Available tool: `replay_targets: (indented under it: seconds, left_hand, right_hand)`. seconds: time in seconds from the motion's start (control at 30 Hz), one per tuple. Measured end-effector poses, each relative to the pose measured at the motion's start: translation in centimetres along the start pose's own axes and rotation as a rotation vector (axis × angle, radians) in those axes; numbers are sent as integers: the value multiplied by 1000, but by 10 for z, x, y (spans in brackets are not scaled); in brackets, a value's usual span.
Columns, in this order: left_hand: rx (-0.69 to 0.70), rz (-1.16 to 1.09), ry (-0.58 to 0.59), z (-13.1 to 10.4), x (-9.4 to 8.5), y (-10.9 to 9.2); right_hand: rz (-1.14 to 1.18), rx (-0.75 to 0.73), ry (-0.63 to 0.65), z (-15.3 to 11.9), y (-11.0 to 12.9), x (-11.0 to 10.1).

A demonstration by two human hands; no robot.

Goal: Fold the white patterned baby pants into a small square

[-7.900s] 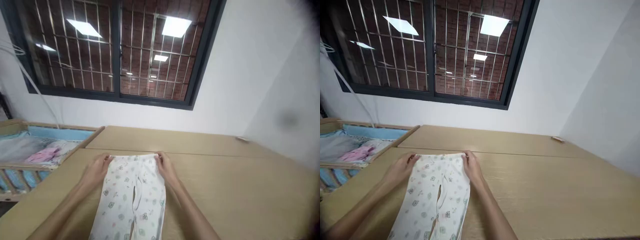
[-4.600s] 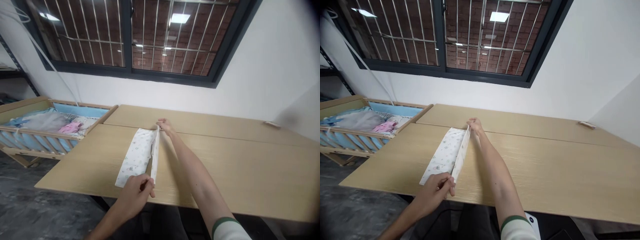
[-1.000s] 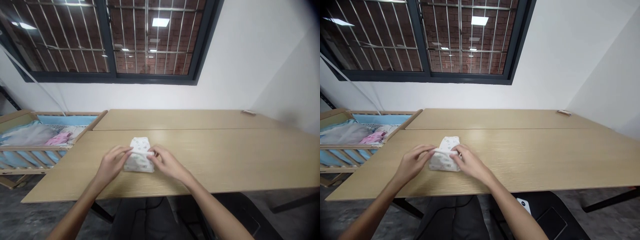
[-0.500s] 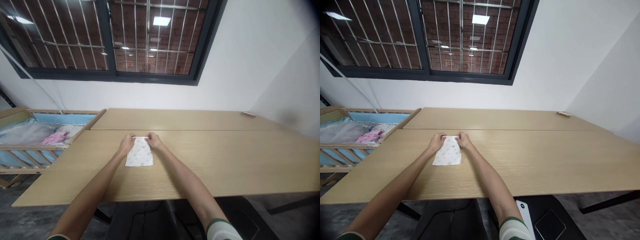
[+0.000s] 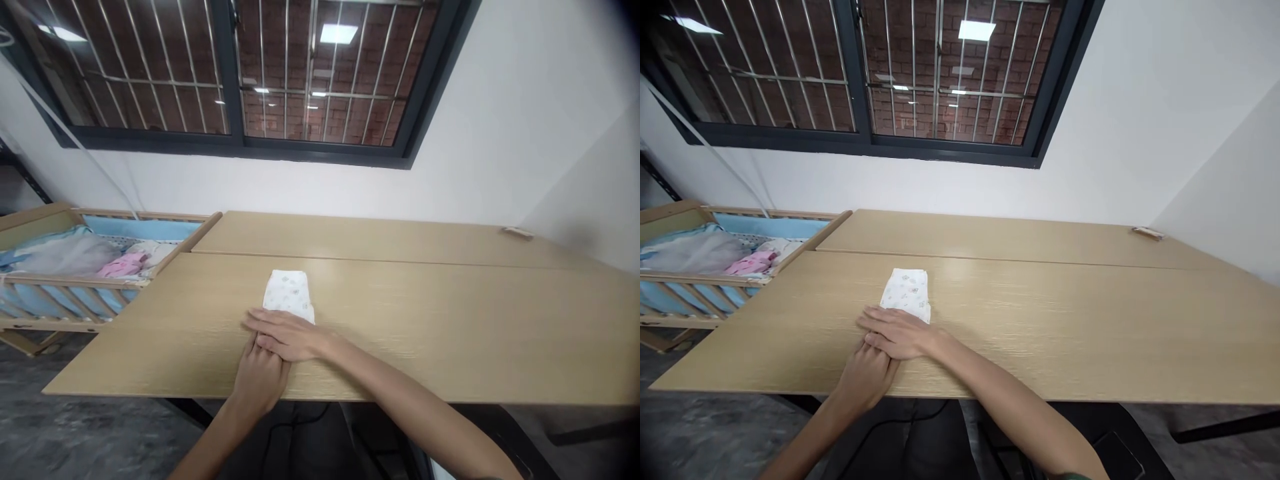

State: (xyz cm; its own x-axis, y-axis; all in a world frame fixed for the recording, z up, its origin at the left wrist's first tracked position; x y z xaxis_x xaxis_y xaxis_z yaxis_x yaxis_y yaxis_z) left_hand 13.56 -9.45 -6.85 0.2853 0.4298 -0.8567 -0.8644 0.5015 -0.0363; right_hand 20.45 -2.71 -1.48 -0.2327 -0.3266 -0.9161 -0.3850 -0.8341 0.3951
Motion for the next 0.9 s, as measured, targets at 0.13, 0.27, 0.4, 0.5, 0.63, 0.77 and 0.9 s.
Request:
replay_targets:
  seconds: [0.13, 0.27, 0.4, 0.5, 0.63, 0.77, 0.9]
  left_hand:
    - [-79, -59, -32, 2, 3, 10]
    - [-132, -83, -14, 2, 9, 19]
    - [-127, -108, 6, 1, 11, 26]
    - [-131, -127, 14, 2, 9, 29]
    - [-110, -142, 59, 4, 11, 34]
    - [-87, -243, 137, 9, 10, 53]
    - [-64, -406, 168, 21, -2, 78]
  right_hand:
    - [-35, 121, 77, 8, -32, 14]
    - [-138, 187, 63, 21, -77, 7]
    - [-220, 260, 7, 32, -119, -6]
    - [-275, 298, -28, 37, -143, -13]
    - [-300, 293, -81, 38, -157, -15]
    - [-354, 307, -231, 31, -154, -19]
    - [-427, 359, -517, 13, -143, -32]
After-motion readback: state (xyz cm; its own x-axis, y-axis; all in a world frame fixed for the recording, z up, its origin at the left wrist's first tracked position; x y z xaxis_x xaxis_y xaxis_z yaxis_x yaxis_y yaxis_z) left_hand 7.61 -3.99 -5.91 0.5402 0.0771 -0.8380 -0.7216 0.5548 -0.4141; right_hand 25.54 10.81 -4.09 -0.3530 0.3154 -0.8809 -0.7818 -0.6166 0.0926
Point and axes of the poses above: each hand's wrist, its own z-axis towards the middle knuckle, its own x-axis out of the palm, y = z × x, the point moved 5 cm from there along z, towards the middle knuckle, and after that the axes turned 9 degrees about -z, right-handed, at the moved point
